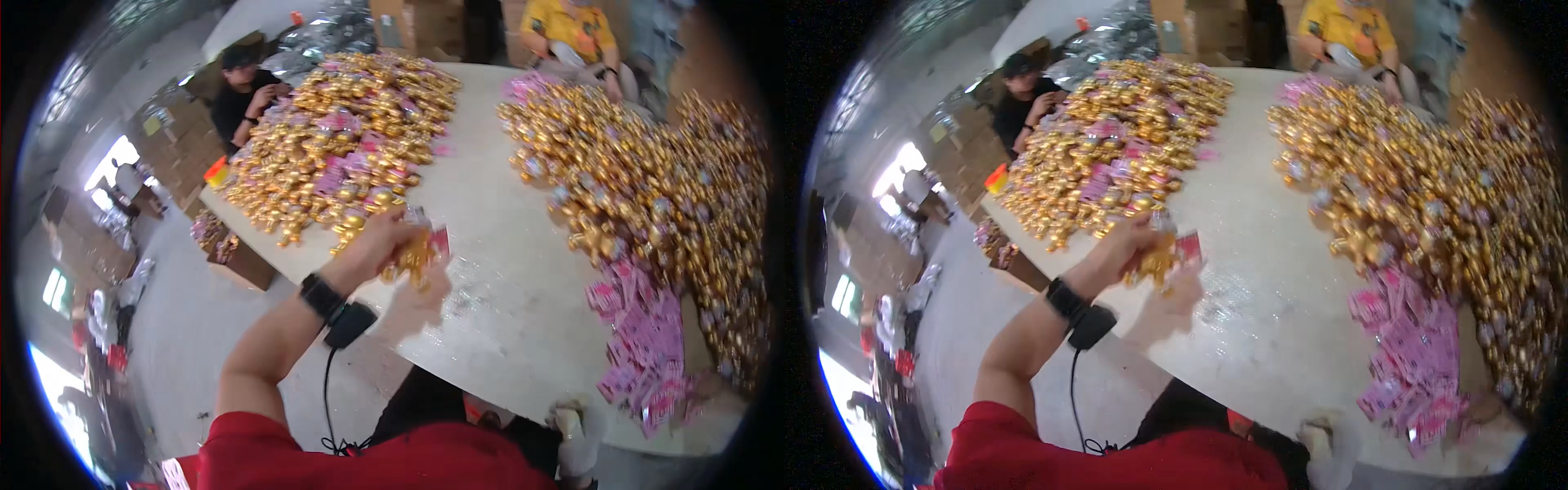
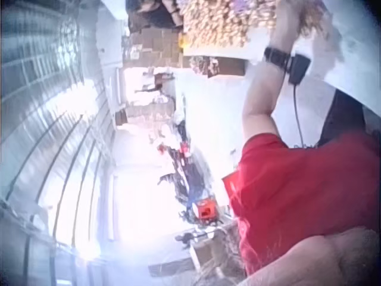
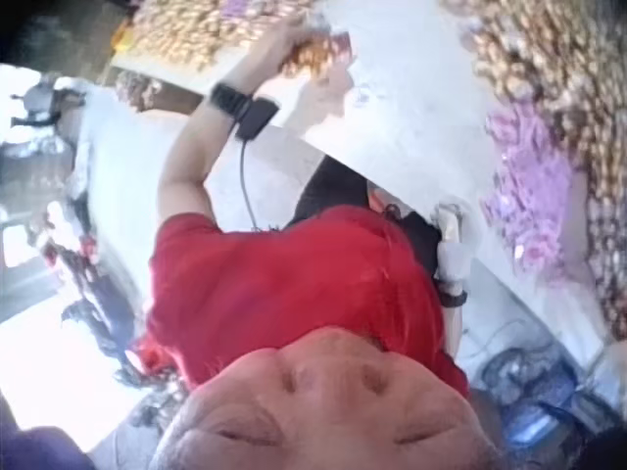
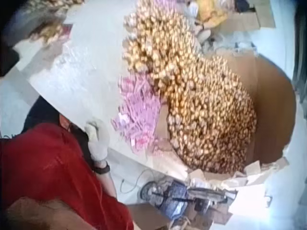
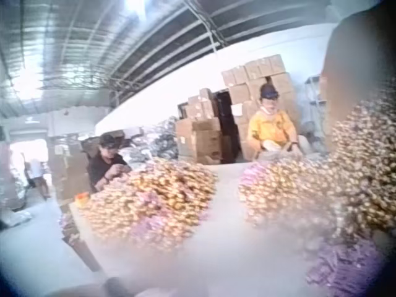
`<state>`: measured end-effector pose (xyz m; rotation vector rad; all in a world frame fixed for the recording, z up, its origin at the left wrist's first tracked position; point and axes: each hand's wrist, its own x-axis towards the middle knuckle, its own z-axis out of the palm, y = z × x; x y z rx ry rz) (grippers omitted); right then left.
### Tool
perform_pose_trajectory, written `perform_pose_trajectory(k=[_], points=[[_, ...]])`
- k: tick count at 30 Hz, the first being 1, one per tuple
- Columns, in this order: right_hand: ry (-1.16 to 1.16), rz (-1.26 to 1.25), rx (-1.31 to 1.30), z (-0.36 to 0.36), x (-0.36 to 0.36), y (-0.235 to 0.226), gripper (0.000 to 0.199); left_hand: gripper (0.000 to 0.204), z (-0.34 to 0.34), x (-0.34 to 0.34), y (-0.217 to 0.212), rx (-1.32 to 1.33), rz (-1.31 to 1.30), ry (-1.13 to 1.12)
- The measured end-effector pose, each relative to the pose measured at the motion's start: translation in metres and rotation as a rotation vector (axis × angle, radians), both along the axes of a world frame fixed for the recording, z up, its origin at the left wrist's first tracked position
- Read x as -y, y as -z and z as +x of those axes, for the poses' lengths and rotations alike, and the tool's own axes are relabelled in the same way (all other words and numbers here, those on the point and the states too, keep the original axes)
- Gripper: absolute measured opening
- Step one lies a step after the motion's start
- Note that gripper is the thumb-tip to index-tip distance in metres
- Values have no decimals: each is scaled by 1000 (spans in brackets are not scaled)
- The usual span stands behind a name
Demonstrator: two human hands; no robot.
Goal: Manually assemble small gold-colored figurines and attach labels.
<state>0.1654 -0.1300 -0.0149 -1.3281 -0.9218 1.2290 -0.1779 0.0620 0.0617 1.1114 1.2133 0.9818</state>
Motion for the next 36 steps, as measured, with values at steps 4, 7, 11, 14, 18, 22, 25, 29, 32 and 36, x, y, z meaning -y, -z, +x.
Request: perform_pose_trajectory(k=[4, 7, 11, 14, 18, 22, 25, 29, 32, 36], points=[[-152, -13, 314, 17, -1, -12, 10, 49, -72, -60, 13, -519, 297, -464], [-168, 87, 238, 10, -3, -12, 10, 57, -104, -76, 58, -1013, 473, -564], [-144, 148, 210, 2, 1, -10, 11, 54, -86, -62, 57, -1296, 532, -526], [-143, 141, 219, 0, 4, -6, 11, 45, -48, -47, 41, -1338, 696, -462], [-106, 120, 264, 1, 8, -7, 11, 41, 3, -51, 36, -1208, 755, -207], [-117, 145, 334, 17, 8, 12, 7, 35, 72, -48, 36, -909, 927, 123], [-368, 237, 593, 28, -10, 9, 18, 32, 95, -28, 26, -824, 803, 283], [-269, 292, 661, 26, -18, -3, 12, 34, 156, -48, 34, -810, 654, 452], [-255, 413, 715, 35, -17, 5, 13, 32, 195, -71, 56, -788, 696, 466], [-221, 454, 743, 34, -14, 6, 12, 30, 233, -86, 85, -861, 831, 179]])
